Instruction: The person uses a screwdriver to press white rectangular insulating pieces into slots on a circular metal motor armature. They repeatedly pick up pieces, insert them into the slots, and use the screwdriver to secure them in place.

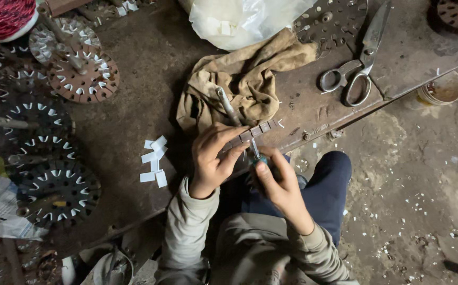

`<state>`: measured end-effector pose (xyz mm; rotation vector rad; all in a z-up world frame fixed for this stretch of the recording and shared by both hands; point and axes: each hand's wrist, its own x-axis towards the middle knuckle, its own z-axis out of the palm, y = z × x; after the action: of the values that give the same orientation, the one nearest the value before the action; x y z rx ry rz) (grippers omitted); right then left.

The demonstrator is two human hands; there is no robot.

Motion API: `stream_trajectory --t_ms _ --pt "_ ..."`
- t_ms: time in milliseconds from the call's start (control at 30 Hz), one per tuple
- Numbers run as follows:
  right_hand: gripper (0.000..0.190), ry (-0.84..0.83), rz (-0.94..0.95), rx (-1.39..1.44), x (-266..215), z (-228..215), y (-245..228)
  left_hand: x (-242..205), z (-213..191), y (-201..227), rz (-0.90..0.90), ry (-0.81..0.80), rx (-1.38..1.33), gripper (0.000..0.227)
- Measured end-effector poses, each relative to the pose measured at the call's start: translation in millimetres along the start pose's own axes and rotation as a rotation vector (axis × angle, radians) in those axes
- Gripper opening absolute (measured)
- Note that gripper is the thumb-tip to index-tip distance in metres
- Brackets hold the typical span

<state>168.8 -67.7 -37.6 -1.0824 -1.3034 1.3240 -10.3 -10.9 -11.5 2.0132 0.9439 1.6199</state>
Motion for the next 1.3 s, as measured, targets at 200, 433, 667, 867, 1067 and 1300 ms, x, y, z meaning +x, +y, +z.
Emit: stream_trajectory --t_ms 200,433,667,867,1067,1300 --pt "0.029 -0.025 0.066 0.043 -0.7 -0.8 -7.2 0.2 3.4 -0.9 -0.004 0.027 -0.001 0.023" --pt "0.028 0.04 0.101 0.084 -5.0 10.7 -8.2 -0.8 3.3 -2.5 0.005 0.032 0.012 0.023" --pt "0.028 0.039 0.161 0.127 -5.0 10.3 -4.0 -1.0 2.7 -1.9 -0.006 0.029 0.003 0.023" --pt "0.028 0.034 0.005 -0.127 1.9 1.1 -11.1 1.0 1.9 0.1 -0.003 0.029 0.013 0.023" --pt "0.028 0.107 -0.066 -0.269 0.0 2.8 -15.1 1.2 3.1 -0.6 -0.002 0.04 0.016 0.023" --pt "0.029 0.066 0.016 -0.063 -2.0 8.7 -2.6 -0.8 3.2 -2.7 0.017 0.031 0.023 0.024"
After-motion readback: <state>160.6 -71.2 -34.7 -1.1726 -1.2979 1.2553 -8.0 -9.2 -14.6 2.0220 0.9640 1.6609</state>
